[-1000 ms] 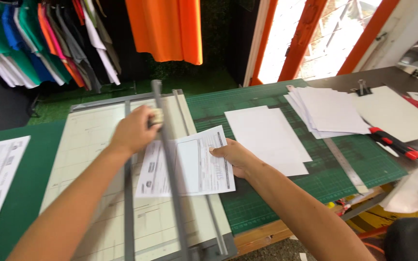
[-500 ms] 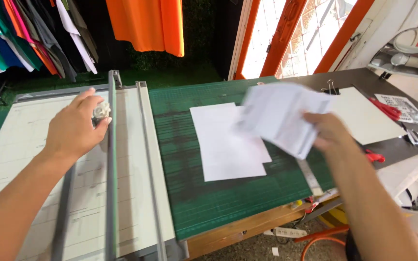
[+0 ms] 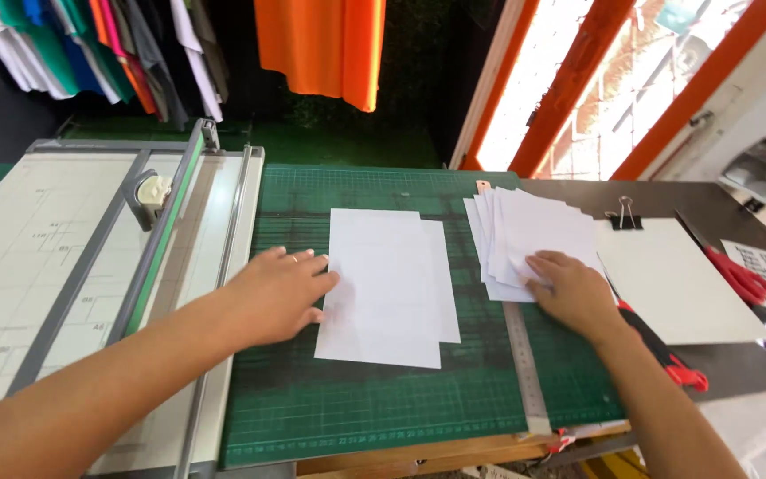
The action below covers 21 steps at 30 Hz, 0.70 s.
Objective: Trimming and sorting printed documents using a manual paper cutter
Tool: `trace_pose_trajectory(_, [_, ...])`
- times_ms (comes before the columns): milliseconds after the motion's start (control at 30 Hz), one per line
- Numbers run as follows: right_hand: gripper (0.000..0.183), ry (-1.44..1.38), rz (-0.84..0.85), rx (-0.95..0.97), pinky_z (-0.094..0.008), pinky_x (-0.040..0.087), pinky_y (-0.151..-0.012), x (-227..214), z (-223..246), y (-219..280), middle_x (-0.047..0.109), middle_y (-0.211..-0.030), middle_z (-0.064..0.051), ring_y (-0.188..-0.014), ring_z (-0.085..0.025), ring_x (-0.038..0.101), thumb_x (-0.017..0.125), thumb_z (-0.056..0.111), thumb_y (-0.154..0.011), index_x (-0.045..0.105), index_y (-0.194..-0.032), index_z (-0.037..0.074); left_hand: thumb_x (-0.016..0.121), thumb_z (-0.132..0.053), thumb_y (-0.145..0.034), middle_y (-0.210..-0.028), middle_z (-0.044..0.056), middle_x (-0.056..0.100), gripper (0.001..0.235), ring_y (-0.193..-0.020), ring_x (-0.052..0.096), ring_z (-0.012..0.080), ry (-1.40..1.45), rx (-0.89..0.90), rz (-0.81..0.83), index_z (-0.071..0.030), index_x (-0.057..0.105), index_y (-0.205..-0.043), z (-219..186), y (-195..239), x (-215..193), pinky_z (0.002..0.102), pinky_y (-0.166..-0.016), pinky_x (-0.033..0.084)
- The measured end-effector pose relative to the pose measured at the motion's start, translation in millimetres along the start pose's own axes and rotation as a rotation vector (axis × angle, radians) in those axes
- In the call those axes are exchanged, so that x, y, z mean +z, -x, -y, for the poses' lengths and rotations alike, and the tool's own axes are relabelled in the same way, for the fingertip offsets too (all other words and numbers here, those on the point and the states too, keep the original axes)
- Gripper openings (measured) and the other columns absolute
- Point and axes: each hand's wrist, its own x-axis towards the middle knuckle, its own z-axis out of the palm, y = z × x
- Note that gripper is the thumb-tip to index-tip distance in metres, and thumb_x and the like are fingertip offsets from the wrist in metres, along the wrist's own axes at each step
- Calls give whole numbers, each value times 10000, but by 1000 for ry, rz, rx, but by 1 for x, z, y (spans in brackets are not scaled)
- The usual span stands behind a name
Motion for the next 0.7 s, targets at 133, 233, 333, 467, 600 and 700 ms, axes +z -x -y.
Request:
trace_pose_trajectory(133, [670,95,-158,-325,-542,463,-1038,-4,20,-7,645,-1398,-116,-1255,-336,617,398,617,-972,666,-1330,118,571,-619,-1005,-1654,203,176,820,-1493,272,448,79,-172,240,-164,207,-1583,-35,5,-18,597,-1148,335])
trace_pose_trajectory(233, [752,-180,-91,-391,-536,384,-1117,-18,69,-17,571,-1485,-110,-1369,-321,519,273,650,-971,560,-1443,140,575,-738,-1002,-1703,240,-63,1045,-1526,137,479,175,-246,405,-164,-8,-1651,-73,24,-42,613,-1208,232])
trace_pose_trajectory(333, [805,-392,165,-424,-477,276,-1174,-5,112,-53,342,-1625,-135,-1503,-308,329,215,633,-976,287,-1580,108,697,-866,-932,-1696,275,-123,1260,-1507,74,502,155,-169,267,-120,-20,-1651,-108,45,-11,679,-1146,190])
trace_pose_trajectory(467, [896,-229,202,-495,-562,178,-1218,37,140,-83,370,-1566,-293,-1517,-340,303,203,601,-1034,79,-1592,-88,682,-1194,-657,-1687,269,135,1527,-1395,339,444,-193,-91,-362,-110,209,-1624,-135,76,73,584,-952,397])
trace_pose_trajectory(600, [891,-261,215,-608,-560,108,-1261,24,147,-42,592,-1346,-303,-1578,-281,209,179,575,-1032,73,-1571,-127,513,-530,-898,-1697,239,160,884,-1454,326,418,-266,-277,-455,-132,194,-1620,-150,81,81,527,-1017,407])
trace_pose_trajectory(700, [858,-251,208,-651,-538,139,-1236,20,153,-7,367,-1590,-240,-1520,-333,293,192,572,-1044,69,-1584,-83,752,-1225,-441,-1685,274,169,1716,-1525,241,441,-216,-271,-551,-98,213,-1618,-159,82,75,542,-1151,297])
